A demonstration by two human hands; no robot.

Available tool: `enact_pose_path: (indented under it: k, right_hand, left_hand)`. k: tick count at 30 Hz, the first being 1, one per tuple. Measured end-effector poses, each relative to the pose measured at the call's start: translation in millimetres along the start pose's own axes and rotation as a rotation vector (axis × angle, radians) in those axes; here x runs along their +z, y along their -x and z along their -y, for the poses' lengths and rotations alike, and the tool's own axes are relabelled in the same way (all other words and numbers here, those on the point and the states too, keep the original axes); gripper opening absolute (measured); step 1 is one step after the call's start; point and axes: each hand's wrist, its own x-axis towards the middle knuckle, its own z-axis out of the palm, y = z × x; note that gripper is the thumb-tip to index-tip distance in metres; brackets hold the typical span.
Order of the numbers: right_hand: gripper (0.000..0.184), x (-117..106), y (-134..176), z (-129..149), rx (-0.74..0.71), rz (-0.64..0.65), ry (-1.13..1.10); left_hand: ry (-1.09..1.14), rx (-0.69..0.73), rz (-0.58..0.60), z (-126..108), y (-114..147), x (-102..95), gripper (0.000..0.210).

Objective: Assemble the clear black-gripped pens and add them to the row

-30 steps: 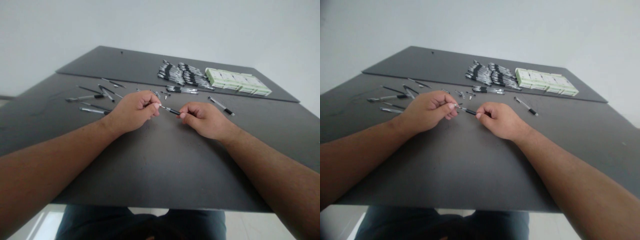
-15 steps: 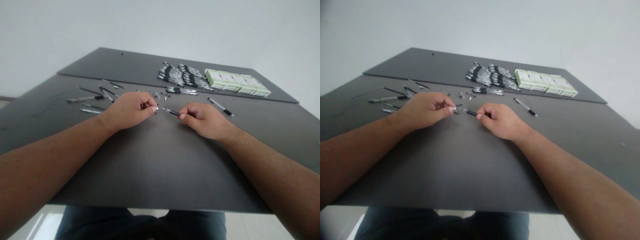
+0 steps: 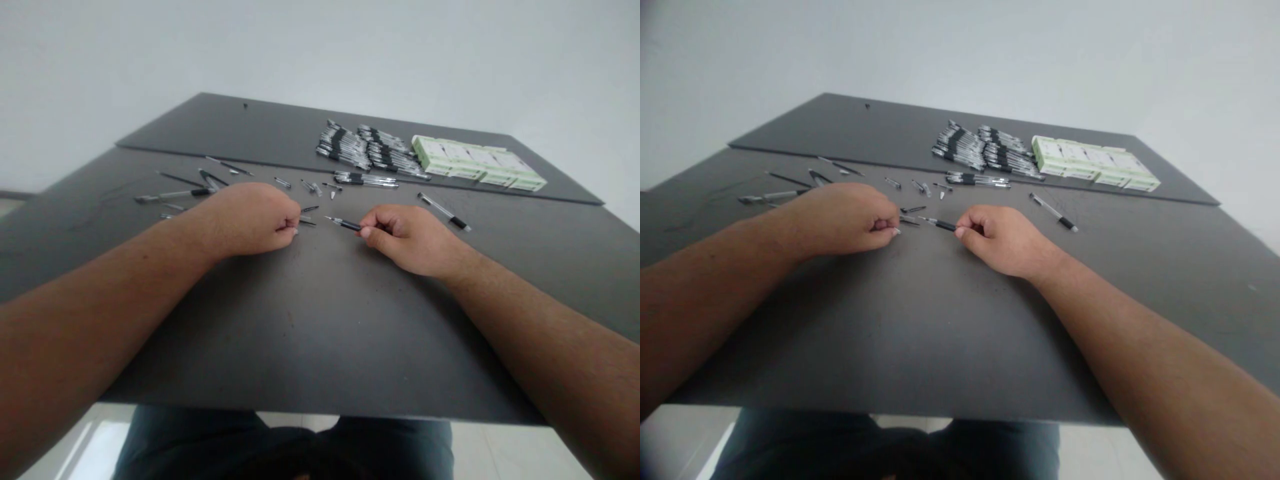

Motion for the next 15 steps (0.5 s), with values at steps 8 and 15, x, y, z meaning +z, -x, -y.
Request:
enact_pose_path:
  k: [8, 15]
  right_hand:
    - [0.022, 0.6, 0.0, -1.2, 0.004, 0.001, 0.013]
    - [0.025, 0.1, -0.9, 0.5, 0.006, 0.002, 0.022]
  left_hand:
    - [0.035, 0.012, -0.002, -1.8, -1.2, 3.5, 0.016]
    - [0.011, -0.073, -0.062, 0.0, 0.4, -4.5, 0.019]
